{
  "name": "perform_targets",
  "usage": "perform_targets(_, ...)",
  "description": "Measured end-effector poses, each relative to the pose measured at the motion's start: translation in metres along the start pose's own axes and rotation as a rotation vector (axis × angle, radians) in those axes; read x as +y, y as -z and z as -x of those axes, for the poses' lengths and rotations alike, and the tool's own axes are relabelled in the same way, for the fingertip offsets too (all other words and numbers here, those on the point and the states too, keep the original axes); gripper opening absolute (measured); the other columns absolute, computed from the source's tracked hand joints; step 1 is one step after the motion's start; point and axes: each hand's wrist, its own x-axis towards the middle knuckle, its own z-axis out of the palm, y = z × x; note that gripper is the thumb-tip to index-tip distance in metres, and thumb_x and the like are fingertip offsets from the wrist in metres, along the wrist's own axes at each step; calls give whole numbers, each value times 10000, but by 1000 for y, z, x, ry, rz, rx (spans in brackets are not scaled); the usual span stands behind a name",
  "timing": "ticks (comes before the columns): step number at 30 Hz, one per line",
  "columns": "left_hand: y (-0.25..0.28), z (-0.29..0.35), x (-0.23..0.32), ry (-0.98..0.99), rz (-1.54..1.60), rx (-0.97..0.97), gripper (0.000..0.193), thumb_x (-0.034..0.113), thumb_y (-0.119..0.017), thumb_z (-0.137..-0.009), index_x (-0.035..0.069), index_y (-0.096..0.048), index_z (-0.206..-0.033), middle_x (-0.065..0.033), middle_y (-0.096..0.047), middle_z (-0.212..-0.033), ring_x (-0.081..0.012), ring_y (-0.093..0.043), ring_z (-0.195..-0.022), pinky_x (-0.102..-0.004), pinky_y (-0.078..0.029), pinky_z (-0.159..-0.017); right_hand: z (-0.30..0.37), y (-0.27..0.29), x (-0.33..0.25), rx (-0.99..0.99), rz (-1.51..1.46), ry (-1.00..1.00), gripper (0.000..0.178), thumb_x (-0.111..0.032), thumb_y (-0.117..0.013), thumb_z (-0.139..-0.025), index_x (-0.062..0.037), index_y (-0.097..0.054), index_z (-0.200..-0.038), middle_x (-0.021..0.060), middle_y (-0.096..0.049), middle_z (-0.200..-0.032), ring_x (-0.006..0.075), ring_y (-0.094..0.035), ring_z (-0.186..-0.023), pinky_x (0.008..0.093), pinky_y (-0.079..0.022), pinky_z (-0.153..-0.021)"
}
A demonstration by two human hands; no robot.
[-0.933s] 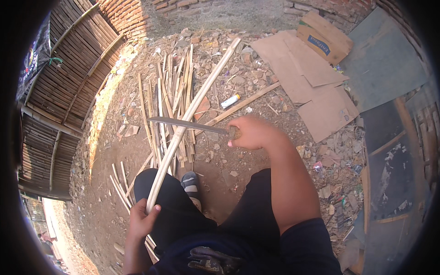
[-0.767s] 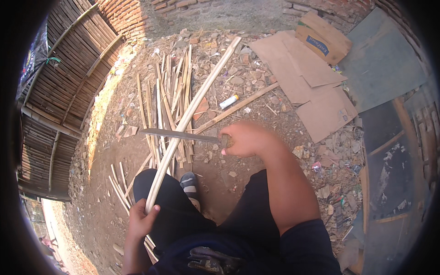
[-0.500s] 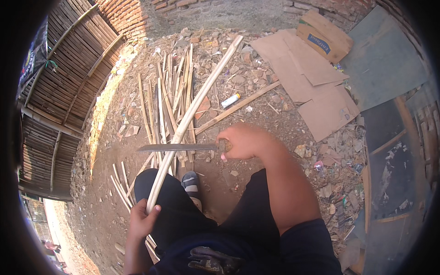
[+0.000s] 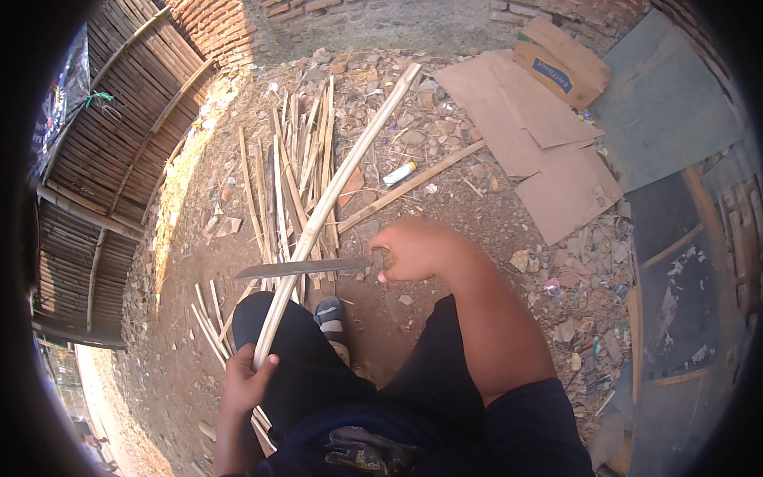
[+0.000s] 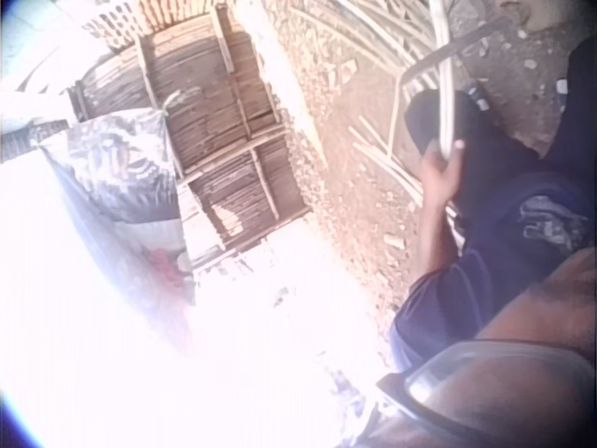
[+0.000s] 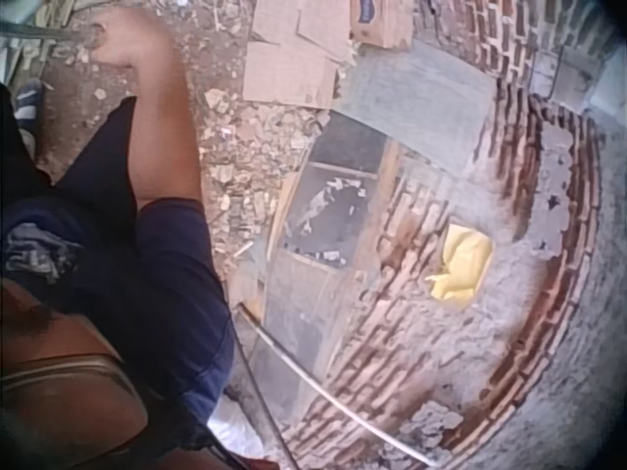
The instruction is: The person is using a blade to shave the outer layer off a bamboo stick, working down the length of the stick.
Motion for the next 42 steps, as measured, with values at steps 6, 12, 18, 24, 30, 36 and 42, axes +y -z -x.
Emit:
perform_targets(6, -2, -4, -10, -42, -20, 41, 341, 283, -787, -890, 7, -608, -800, 11, -502, -574, -64, -421, -555, -279, -363, -483, 0, 21, 34, 113, -91, -227, 544, -360, -804, -793, -97, -655, -1246, 194, -697, -1116, 373, -655, -1081, 456, -519, -921)
perform_targets(12, -4, -4, -13, -42, 22, 36, 338, 279, -788, -889, 6, -608, -801, 10, -504, -575, -65, -422, -553, -278, -364, -483, -2, 1, -4, -60, -14, -62, 511, -357, -794, -799, -132, -663, -1239, 187, -697, -1130, 377, -648, -1091, 461, -519, -921)
perform_targets(18, -3, -3, -12, -41, -10, 49, 330, 265, -792, -883, 5, -608, -795, 9, -510, -577, -64, -423, -554, -278, -363, -483, -3, 3, 18, 48, -50, -29, 420, -355, -800, -801, -105, -698, -1122, 180, -717, -1022, 349, -683, -1001, 439, -521, -859)
perform_targets(24, -4, -4, -10, -38, -1, 53, 329, 254, -792, -879, -3, -607, -788, 2, -512, -572, -68, -425, -553, -281, -365, -482, -6, 12, 46, 144, -135, -213, 509, -354, -797, -798, -127, -669, -1236, 199, -689, -1134, 367, -651, -1089, 460, -515, -917)
perform_targets(30, -3, -4, -8, -46, 1, 40, 330, 256, -788, -886, 0, -604, -788, 4, -504, -569, -67, -424, -554, -280, -364, -482, -1, 3, -14, -131, -36, -49, 499, -340, -781, -819, -105, -662, -1243, 201, -686, -1159, 368, -649, -1106, 455, -516, -934)
perform_targets(36, -2, -2, -4, -56, -48, 54, 342, 260, -787, -889, 5, -590, -773, 11, -495, -567, -60, -418, -557, -278, -363, -481, -2, 14, 15, -1, -66, -149, 504, -337, -792, -807, -99, -666, -1232, 213, -686, -1155, 371, -647, -1111, 450, -516, -932)
perform_targets(42, -1, -2, -2, -1, -39, 9, 337, 275, -768, -910, 14, -580, -808, 34, -484, -634, -55, -411, -612, -271, -359, -512, 2, 14, 29, 127, -132, -196, 531, -335, -798, -801, -90, -657, -1250, 217, -693, -1119, 369, -656, -1089, 447, -518, -926)
